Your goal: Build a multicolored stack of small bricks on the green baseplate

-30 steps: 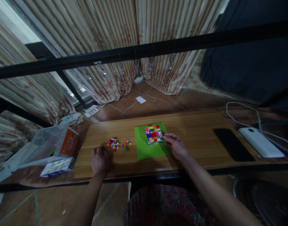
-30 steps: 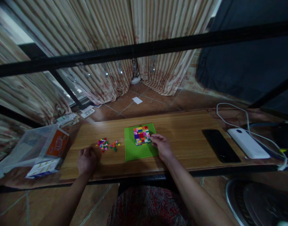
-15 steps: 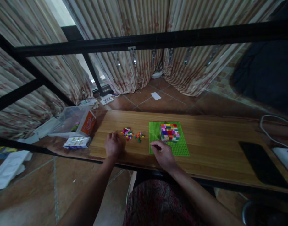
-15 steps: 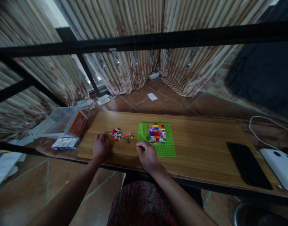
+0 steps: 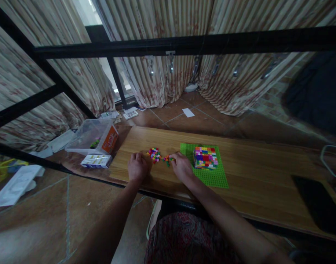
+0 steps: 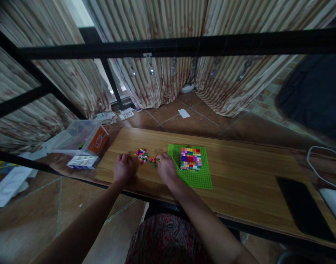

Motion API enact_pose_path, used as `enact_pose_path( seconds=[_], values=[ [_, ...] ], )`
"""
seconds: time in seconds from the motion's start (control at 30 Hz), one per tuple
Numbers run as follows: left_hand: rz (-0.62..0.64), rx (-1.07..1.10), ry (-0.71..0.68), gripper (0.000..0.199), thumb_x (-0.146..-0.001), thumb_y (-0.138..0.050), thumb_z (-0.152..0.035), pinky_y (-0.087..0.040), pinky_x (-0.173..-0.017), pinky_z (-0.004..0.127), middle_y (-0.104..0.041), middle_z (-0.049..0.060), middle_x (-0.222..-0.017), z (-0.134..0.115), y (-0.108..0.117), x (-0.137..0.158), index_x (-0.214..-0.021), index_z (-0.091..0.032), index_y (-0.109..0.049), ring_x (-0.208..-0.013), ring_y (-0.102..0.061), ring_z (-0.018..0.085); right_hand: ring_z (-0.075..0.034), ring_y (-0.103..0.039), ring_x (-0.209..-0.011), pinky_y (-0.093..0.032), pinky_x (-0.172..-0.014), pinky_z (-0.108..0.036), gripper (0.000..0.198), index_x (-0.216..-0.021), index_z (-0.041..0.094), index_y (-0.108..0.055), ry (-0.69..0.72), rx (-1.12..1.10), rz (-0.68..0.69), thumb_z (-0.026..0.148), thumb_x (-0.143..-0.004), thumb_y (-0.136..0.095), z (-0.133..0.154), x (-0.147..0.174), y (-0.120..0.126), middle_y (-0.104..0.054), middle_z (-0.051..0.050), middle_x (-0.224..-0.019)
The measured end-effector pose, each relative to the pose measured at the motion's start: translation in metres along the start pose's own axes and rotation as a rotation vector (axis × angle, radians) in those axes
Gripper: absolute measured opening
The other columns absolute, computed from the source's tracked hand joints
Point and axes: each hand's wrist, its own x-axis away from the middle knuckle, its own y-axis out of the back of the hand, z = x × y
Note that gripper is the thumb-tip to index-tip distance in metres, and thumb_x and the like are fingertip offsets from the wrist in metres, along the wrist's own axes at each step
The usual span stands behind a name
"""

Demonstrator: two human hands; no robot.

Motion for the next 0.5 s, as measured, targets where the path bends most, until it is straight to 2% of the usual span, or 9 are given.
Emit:
enact_pose_path(
  seconds=[0.23, 0.5],
  values=[
    [-0.003, -0.001, -0.021, 0.029, -0.086, -0.046, -0.016, -0.046, -0.078, 0.033, -0.062, 0.011, -0.105, 0.001, 0.002, -0.001, -0.108, -0.017, -0.065, -0.089, -0.06, 0.023, -0.019, -0.058, -0.092, -0.045, -0.085, -0.029, 0.027, -0.095, 0.02, -0.067, 0.053, -0.018, -0.03, 0.004, -0.085, -0.047, 0.003, 0.003, -0.001, -0.065, -0.008, -0.096],
    [-0.025, 0.001, -0.038, 0.028, -0.087, -0.045, -0.018, -0.046, -0.077, 0.033, -0.062, 0.011, -0.105, 0.003, 0.001, -0.002, -0.107, -0.016, -0.065, -0.089, -0.061, 0.023, -0.02, -0.061, -0.088, -0.049, -0.081, -0.032, 0.023, -0.097, 0.019, -0.067, 0.044, -0.266, -0.203, 0.019, -0.094, -0.044, 0.004, 0.042, 0.017, -0.065, -0.008, -0.091]
  ],
)
